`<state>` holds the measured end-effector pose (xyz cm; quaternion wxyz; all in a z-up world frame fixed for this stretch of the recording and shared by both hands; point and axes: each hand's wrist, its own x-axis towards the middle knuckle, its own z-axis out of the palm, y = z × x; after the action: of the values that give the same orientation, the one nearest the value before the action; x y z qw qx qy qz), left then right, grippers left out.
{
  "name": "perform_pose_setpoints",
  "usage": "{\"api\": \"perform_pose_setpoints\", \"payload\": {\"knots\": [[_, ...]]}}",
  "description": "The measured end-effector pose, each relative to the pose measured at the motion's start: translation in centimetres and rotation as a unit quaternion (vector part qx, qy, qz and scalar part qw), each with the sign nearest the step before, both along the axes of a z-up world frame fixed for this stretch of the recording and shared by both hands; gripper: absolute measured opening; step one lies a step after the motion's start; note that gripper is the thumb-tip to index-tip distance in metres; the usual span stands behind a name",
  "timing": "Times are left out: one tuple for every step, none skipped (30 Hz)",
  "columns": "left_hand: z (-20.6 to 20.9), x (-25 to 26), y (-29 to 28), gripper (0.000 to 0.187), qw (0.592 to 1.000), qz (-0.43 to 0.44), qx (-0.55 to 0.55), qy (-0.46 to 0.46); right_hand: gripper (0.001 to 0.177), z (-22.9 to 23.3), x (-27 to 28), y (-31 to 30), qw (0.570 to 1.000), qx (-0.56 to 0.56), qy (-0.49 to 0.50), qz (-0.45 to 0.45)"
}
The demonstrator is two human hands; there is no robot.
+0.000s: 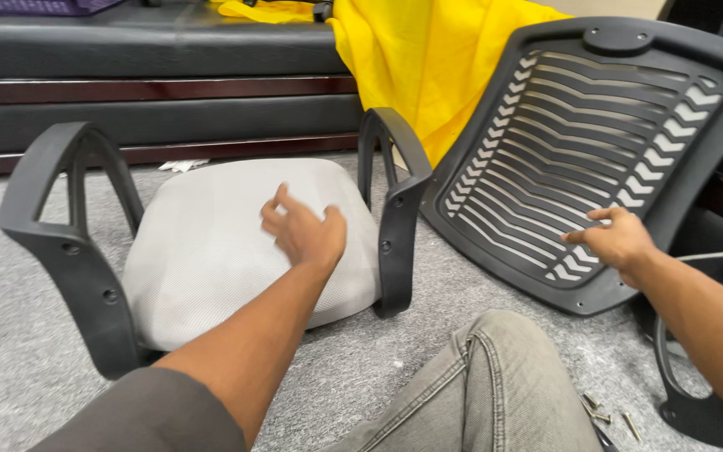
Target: The person attaches the backrest to the seat of an office chair. They align the backrest and then use a screwdriver to tighten screws at the connection points.
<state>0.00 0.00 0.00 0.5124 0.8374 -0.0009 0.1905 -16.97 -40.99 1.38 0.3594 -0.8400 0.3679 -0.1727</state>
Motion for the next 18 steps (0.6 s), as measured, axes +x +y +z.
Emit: {"api": "perform_pose_setpoints", "payload": {"knots": [[1.0,-0.6,-1.3,0.085,0.999,-0.025,-0.013,-0.037,0.083,0.3,-0.9,-0.6,1.0,-0.008,-0.014,-0.013],[2.0,-1.1,-2.7,0.081,0.996,-0.05,-0.027,-0.073,0.083,0.6,-1.7,-1.1,0.999,-0.016,-0.028,-0.026],[3.1,-1.6,-4.0,0.078,0.99,-0.076,-0.041,-0.109,0.082,0.9,-2.4,-1.7,0.998,-0.025,-0.041,-0.04],[4.3,-2.0,-5.4,0.077,0.985,-0.096,-0.045,-0.139,0.082,1.1,-3.0,-2.3,0.997,-0.037,-0.042,-0.057],[5.3,-2.3,-6.8,0.076,0.978,-0.116,-0.05,-0.167,0.082,1.3,-3.5,-2.9,0.995,-0.049,-0.041,-0.074],[6.3,-2.6,-8.1,0.075,0.97,-0.135,-0.054,-0.195,0.082,1.4,-4.0,-3.6,0.993,-0.061,-0.04,-0.091],[7.1,-2.9,-9.3,0.075,0.959,-0.15,-0.035,-0.237,0.083,1.6,-4.2,-4.3,0.992,-0.067,-0.05,-0.094],[7.8,-3.0,-10.4,0.074,0.946,-0.166,-0.015,-0.279,0.084,1.8,-4.6,-5.1,0.991,-0.073,-0.059,-0.097],[8.4,-3.2,-11.6,0.07,0.94,-0.196,-0.015,-0.277,0.086,1.8,-4.8,-5.7,0.99,-0.078,-0.068,-0.098],[8.9,-3.3,-12.8,0.067,0.934,-0.226,-0.015,-0.276,0.088,1.9,-5.1,-6.4,0.989,-0.077,-0.074,-0.106],[9.3,-3.5,-14.0,0.067,0.932,-0.246,-0.034,-0.265,0.089,2.1,-5.3,-7.0,0.987,-0.076,-0.081,-0.113],[9.5,-3.7,-15.3,0.067,0.929,-0.265,-0.054,-0.254,0.091,2.2,-5.4,-7.6,0.986,-0.074,-0.087,-0.121],[9.5,-3.8,-16.1,0.067,0.925,-0.284,-0.073,-0.243,0.093,2.3,-5.5,-8.3,0.986,-0.086,-0.073,-0.122],[9.2,-3.6,-16.7,0.068,0.927,-0.297,-0.071,-0.216,0.095,2.4,-5.5,-9.0,0.986,-0.097,-0.058,-0.122],[8.9,-3.5,-17.3,0.07,0.929,-0.312,-0.069,-0.188,0.097,2.3,-5.7,-9.6,0.985,-0.109,-0.042,-0.124],[8.5,-3.3,-18.0,0.071,0.929,-0.327,-0.066,-0.161,0.098,2.1,-5.7,-10.2,0.985,-0.107,-0.038,-0.128],[8.2,-3.1,-18.6,0.07,0.933,-0.32,-0.063,-0.153,0.1,1.8,-5.5,-10.8,0.985,-0.106,-0.035,-0.13],[7.8,-2.8,-19.1,0.07,0.937,-0.313,-0.059,-0.146,0.102,1.6,-5.3,-11.4,0.985,-0.105,-0.032,-0.133]]}}
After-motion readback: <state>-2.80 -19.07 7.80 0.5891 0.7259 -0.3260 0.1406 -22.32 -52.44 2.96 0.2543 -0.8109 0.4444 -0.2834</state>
